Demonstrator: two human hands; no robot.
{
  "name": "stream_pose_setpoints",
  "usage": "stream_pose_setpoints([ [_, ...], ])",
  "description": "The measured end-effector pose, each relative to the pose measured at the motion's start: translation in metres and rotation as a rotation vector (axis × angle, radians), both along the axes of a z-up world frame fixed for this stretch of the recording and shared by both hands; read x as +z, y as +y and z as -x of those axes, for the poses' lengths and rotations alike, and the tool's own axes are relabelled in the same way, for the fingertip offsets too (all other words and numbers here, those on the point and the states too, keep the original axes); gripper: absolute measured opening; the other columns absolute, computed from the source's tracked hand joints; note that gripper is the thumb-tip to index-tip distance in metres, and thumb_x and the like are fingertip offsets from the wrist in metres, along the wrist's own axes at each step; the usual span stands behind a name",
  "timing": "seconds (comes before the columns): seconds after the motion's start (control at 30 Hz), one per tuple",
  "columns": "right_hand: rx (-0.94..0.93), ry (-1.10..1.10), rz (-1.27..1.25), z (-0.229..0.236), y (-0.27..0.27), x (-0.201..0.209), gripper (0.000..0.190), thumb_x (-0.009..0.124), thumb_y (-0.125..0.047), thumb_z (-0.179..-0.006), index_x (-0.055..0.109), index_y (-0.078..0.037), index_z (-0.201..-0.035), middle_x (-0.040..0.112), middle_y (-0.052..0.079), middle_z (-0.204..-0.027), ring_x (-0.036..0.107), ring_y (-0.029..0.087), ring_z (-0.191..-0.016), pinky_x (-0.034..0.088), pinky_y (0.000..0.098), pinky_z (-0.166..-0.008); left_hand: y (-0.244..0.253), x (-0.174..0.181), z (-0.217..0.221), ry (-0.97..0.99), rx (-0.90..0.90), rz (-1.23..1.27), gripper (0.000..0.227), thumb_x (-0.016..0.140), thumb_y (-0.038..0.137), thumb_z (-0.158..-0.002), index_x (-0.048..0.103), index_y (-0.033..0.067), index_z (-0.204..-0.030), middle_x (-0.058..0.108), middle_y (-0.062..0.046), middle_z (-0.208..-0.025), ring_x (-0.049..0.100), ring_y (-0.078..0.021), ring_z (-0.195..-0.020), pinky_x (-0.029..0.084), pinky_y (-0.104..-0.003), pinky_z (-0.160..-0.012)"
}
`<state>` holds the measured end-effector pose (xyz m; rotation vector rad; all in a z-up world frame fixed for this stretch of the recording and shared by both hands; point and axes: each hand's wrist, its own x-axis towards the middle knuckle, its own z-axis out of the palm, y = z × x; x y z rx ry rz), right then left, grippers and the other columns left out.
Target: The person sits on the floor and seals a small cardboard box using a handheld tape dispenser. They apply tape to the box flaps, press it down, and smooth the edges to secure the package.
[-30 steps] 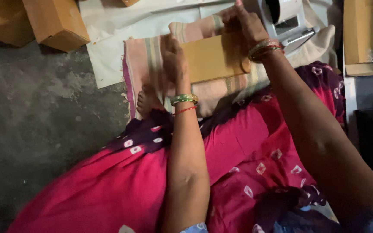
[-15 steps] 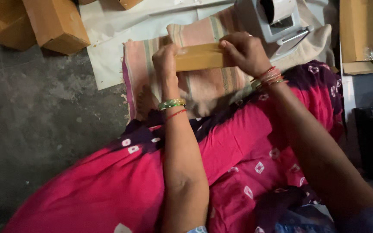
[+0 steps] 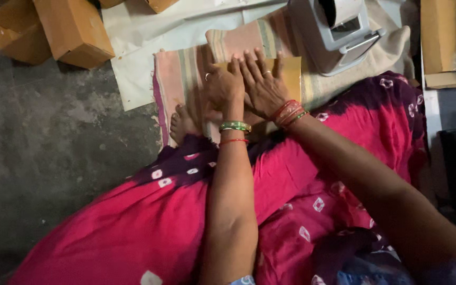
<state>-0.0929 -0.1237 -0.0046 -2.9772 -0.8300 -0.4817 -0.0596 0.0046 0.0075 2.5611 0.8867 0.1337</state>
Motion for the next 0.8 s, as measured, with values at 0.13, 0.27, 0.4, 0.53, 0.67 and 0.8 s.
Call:
stream_pose_setpoints([
  [0.13,0.136,0.142,-0.165,-0.013,-0.014,0.011,0.085,0.036,-0.062,-0.104,0.031,-0.004,-0.165,0.031,0.02,-0.17,0.017,0.039,-0.159,-0.006,0.0676,-0.121,-0.011,0.004,-0.002,-0.089,0.039,0.036,0.067,0.047,0.071,-0.092,0.064,0.01,-0.115,0.073,-0.019,-0.097,0.073,-0.0385,-0.084,0.057,-0.051,-0.066],
  [0.27,0.162,0.156,-0.161,-0.012,-0.036,0.033,0.105,0.042,-0.08,-0.091,0.032,-0.004,-0.162,0.037,0.023,-0.161,0.028,0.039,-0.151,-0.002,0.0654,-0.119,0.002,-0.002,-0.002,-0.143,0.038,-0.002,0.066,0.047,0.071,-0.094,0.068,0.0104,-0.107,0.075,-0.017,-0.09,0.074,-0.0356,-0.083,0.056,-0.051,-0.067],
  [0.4,0.256,0.173,-0.203,-0.004,-0.066,0.06,0.123,0.057,-0.091,-0.075,0.031,-0.004,-0.158,0.04,0.022,-0.156,0.037,0.04,-0.146,0.013,0.0679,-0.119,0.001,-0.014,-0.005,-0.137,0.042,0.048,0.066,0.051,0.072,-0.092,0.07,0.0096,-0.106,0.075,-0.017,-0.093,0.073,-0.0359,-0.083,0.055,-0.051,-0.067],
  [0.53,0.172,0.286,-0.106,0.007,-0.07,0.087,0.126,0.076,-0.073,-0.062,0.03,-0.015,-0.163,0.044,0.018,-0.153,0.044,0.042,-0.132,0.035,0.0636,-0.103,0.021,-0.014,-0.007,-0.384,0.035,0.189,0.066,0.06,0.064,-0.086,0.068,0.0095,-0.122,0.076,-0.015,-0.102,0.074,-0.0361,-0.085,0.055,-0.049,-0.068],
  [0.67,0.114,0.244,-0.042,0.009,-0.07,0.132,0.132,0.087,-0.066,-0.051,0.032,-0.018,-0.161,0.047,0.022,-0.136,0.047,0.045,-0.118,0.041,0.0615,-0.093,0.049,0.008,-0.041,-0.111,0.163,0.42,0.061,0.055,0.066,-0.094,0.074,0.0086,-0.095,0.072,-0.012,-0.09,0.069,-0.0296,-0.084,0.053,-0.044,-0.075],
  [0.8,0.092,-0.017,-0.007,0.011,-0.102,0.185,0.111,0.09,-0.051,-0.057,0.049,-0.022,-0.156,0.052,0.016,-0.136,0.051,0.038,-0.123,0.044,0.0589,-0.09,0.071,0.022,-0.056,-0.622,0.086,0.913,0.067,0.059,0.059,-0.102,0.068,-0.0063,-0.09,0.063,-0.005,-0.077,0.06,-0.0192,-0.072,0.055,-0.039,-0.073],
])
